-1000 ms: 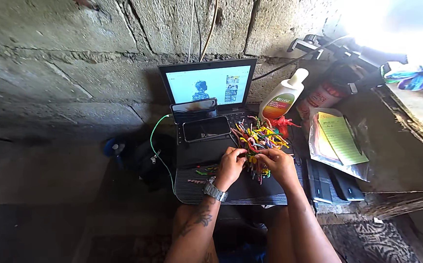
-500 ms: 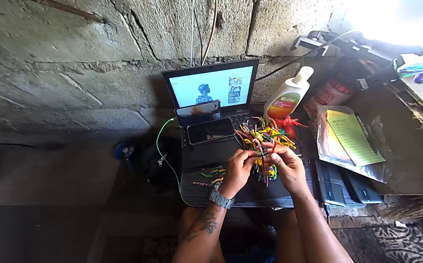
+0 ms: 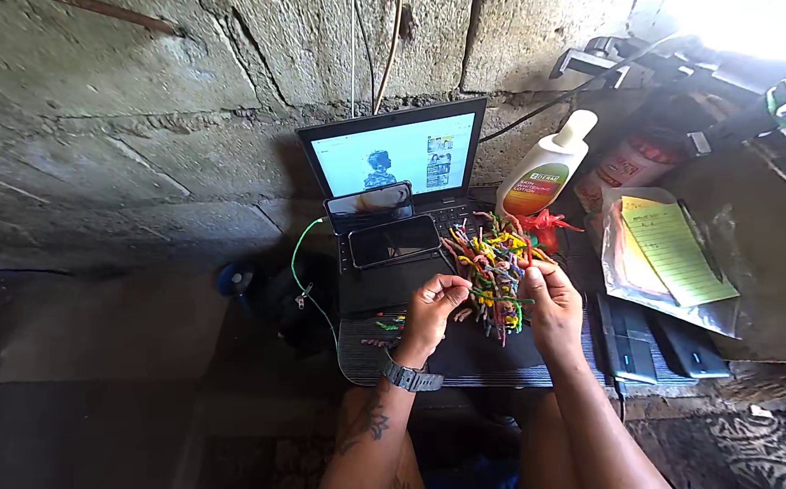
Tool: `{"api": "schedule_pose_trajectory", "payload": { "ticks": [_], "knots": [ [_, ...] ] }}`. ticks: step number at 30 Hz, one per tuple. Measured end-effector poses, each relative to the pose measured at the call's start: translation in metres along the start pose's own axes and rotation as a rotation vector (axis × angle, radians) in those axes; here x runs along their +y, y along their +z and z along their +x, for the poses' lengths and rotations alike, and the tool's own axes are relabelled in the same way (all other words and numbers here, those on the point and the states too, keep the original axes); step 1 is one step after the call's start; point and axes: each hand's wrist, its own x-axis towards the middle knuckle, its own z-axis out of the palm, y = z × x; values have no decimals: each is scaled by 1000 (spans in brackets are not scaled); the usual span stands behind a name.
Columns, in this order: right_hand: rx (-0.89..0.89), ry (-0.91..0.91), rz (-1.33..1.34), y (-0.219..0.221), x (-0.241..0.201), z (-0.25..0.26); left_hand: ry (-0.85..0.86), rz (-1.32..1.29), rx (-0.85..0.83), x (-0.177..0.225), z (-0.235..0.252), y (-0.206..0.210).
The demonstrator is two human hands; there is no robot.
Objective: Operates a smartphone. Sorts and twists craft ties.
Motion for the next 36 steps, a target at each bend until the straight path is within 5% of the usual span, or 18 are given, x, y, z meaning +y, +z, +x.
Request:
{"api": "schedule_pose_trajectory", "payload": {
  "ticks": [5,10,28,32,36],
  "knots": [
    [-313,-58,-169,1,1,-5,35,-62,18,-2,0,-3],
    [-436,-66,-217,3,2,-7,25,-26,29,-2,1,-6],
    [-522,1,-261,-3,-3,-4,1,124,14,1,-1,-5],
    [-531,-24,-292,-3,-1,-4,89,358,127,-2,-1,-3],
    [-372,-250,-399,-2,2,-6,268,686,136,-10,-1,-6]
  ]
}}
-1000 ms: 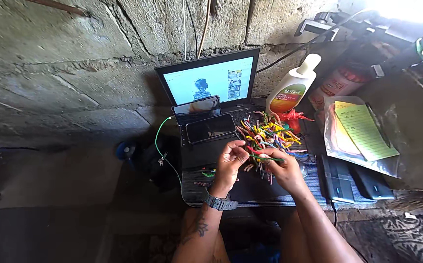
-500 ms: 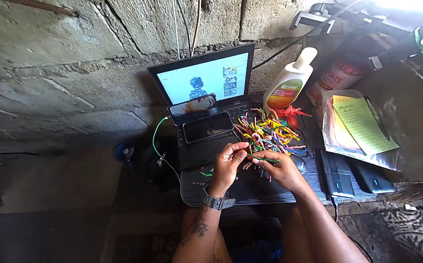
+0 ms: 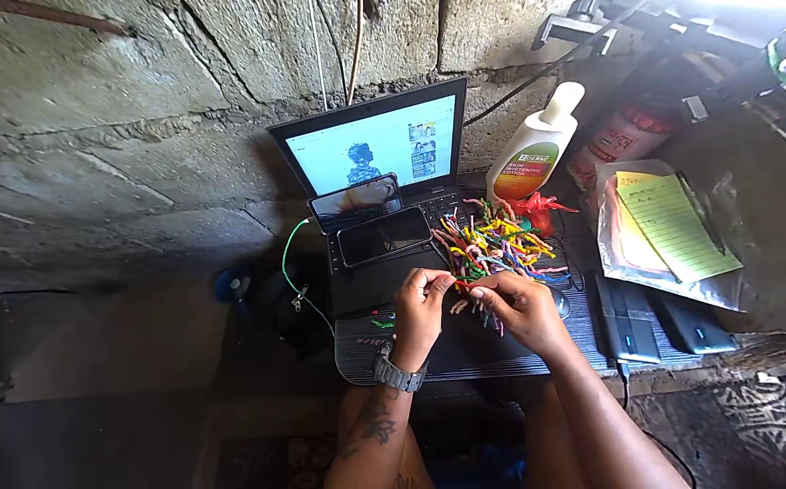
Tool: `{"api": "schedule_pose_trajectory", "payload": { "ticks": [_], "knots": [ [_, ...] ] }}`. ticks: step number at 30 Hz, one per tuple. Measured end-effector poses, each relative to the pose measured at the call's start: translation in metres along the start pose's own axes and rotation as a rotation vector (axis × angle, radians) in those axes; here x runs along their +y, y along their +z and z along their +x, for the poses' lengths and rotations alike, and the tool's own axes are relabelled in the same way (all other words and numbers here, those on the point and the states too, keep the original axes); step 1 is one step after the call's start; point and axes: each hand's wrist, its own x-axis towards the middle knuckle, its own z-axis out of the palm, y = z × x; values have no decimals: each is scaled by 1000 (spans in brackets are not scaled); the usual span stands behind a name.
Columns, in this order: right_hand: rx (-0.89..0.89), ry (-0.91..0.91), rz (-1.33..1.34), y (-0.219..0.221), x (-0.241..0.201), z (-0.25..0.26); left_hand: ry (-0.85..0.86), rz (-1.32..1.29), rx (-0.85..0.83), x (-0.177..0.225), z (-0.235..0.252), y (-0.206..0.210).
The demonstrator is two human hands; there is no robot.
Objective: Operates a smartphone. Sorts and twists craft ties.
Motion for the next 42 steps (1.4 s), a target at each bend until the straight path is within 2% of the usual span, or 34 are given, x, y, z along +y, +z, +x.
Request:
{"api": "schedule_pose_trajectory", "payload": {
  "ticks": [3,5,7,10,13,16,18,22,26,28,30,34,35,36,37,40,42],
  "knots": [
    [136,-53,1,-5,1,1,121,9,-117,1,-2,-1],
    [144,12,56,-7,1,2,48,-179,-195,4,-2,-2],
    [57,87,94,-7,2,2,-103,-414,-188,8,-3,-2],
    [-182,145,136,2,-2,2,-249,-641,-98,6,-2,0],
    [-362,186,288,10,-14,1,-223,-557,-43,6,-2,1],
    [-409,143,489,8,-12,0,-183,-468,-33,7,-3,1],
    [-345,103,461,2,-6,0,-286,-538,-54,6,-1,0],
    [-83,-85,38,6,5,2,-513,-746,-129,12,1,-3],
    [60,-241,-27,12,5,1,-662,-868,-228,20,-2,1],
    [119,-236,-2,14,5,0,-684,-882,-267,21,-4,2],
    [159,-138,103,13,1,0,-592,-812,-276,20,-8,5],
    [229,120,404,14,-11,0,-36,-437,-191,9,-14,14],
    [231,159,448,14,-11,1,26,-381,-184,8,-13,13],
    [222,179,463,13,-10,2,10,-376,-201,7,-12,12],
    [199,186,457,11,-7,3,-77,-421,-243,9,-11,10],
    [46,154,474,0,6,3,-455,-650,-489,12,-3,-3],
    [-58,135,537,-8,13,4,-536,-741,-660,9,-1,-11]
  ]
}}
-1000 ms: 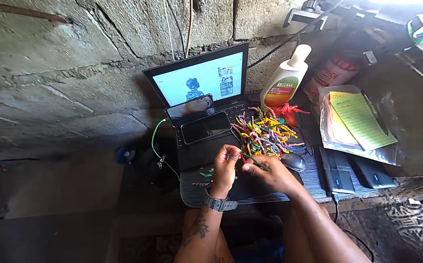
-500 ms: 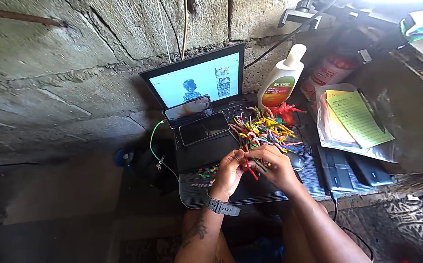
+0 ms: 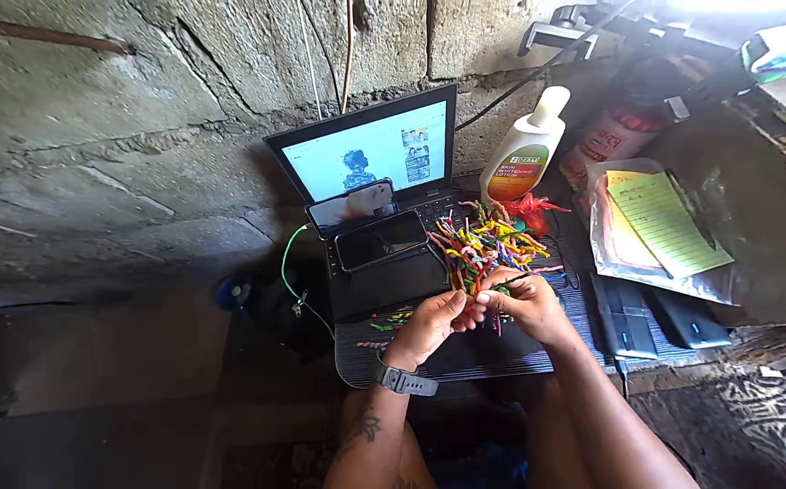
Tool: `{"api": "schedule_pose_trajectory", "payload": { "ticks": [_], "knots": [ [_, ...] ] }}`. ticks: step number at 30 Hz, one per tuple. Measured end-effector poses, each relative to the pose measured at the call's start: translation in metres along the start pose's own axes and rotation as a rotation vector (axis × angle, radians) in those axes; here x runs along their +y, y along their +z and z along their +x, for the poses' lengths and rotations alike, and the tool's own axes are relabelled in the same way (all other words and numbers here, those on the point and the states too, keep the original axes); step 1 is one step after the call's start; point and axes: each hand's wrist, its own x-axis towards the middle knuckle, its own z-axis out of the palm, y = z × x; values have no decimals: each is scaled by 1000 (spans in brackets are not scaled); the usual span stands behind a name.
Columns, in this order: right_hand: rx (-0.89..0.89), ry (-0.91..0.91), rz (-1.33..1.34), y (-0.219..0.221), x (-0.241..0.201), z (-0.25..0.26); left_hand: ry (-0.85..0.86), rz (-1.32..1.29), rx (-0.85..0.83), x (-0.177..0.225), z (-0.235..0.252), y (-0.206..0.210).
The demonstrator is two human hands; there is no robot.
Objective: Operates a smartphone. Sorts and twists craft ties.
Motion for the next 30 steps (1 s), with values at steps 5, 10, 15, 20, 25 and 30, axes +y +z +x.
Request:
{"api": "schedule_pose_trajectory", "payload": {
  "ticks": [5,10,15,20,25,30],
  "knots": [
    [-161,-2,57,-8,0,0,-41,20,-195,1,-3,-4],
    [-208,-31,74,-8,1,0,-38,-90,-145,-1,-2,0],
    [-126,-36,31,-3,-4,-2,50,-59,-31,-3,-2,5],
    [-176,-59,133,-1,-6,-1,32,-68,-70,0,-3,5],
    [-114,-31,213,5,0,1,135,-19,-21,-11,3,3],
    [166,238,-41,18,-9,0,302,655,365,-12,5,16]
  ]
}}
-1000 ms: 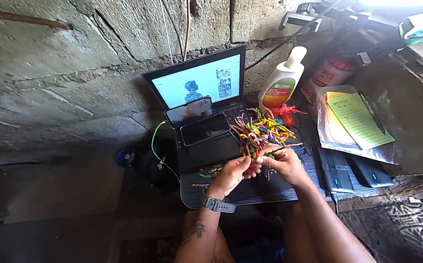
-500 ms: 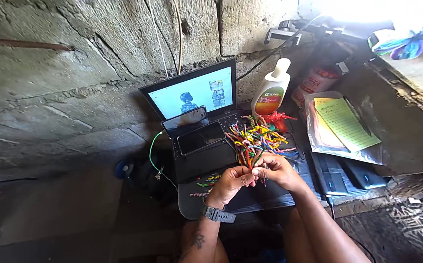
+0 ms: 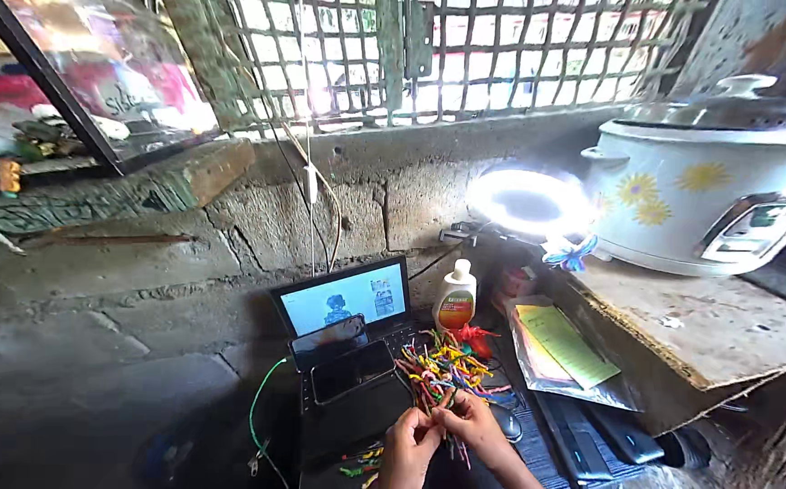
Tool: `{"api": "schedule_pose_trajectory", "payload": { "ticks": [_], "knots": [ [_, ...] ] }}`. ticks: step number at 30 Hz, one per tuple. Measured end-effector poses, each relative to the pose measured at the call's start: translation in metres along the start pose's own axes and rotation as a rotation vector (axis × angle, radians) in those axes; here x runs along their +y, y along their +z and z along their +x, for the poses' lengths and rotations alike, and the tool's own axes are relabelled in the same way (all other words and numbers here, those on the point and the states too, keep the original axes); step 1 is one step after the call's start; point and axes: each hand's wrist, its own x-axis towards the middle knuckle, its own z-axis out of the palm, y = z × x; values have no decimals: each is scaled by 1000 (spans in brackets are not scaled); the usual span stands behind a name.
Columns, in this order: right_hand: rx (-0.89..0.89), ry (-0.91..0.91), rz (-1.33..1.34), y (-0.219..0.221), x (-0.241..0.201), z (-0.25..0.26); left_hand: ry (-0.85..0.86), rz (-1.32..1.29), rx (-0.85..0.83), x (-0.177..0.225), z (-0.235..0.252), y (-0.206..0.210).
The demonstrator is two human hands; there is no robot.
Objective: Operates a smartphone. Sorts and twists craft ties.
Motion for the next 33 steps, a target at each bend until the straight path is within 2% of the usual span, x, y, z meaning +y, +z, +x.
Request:
{"api": "schedule_pose_trajectory", "payload": {
  "ticks": [1,3,5,9,11,14,18,23,25,27,29,33],
  "knots": [
    [33,38,-58,2,0,1,32,142,44,2,-1,2],
    [63,77,-85,4,2,3,38,225,81,2,-2,6],
    [28,76,15,3,0,3,-24,74,49,3,-2,6],
    [-239,63,440,-9,-1,1,-108,-371,-81,12,-5,-1],
    [-317,28,548,-12,4,1,-123,-451,-138,16,-8,-3],
    [-360,-52,563,-12,7,0,-157,-498,-188,18,-13,-3],
    [-145,-135,392,-4,-1,-4,-90,-409,-92,15,-14,2],
    [140,-104,155,17,-3,-5,100,181,116,17,-14,6],
    [187,-103,101,22,-5,-6,97,225,140,18,-14,9],
    [122,-146,170,20,-5,-5,-32,73,78,18,-13,8],
    [-28,-192,324,13,-2,-2,-160,-195,-28,16,-13,4],
    [-316,-240,542,-8,2,-3,-283,-511,-201,25,-18,-2]
  ]
}}
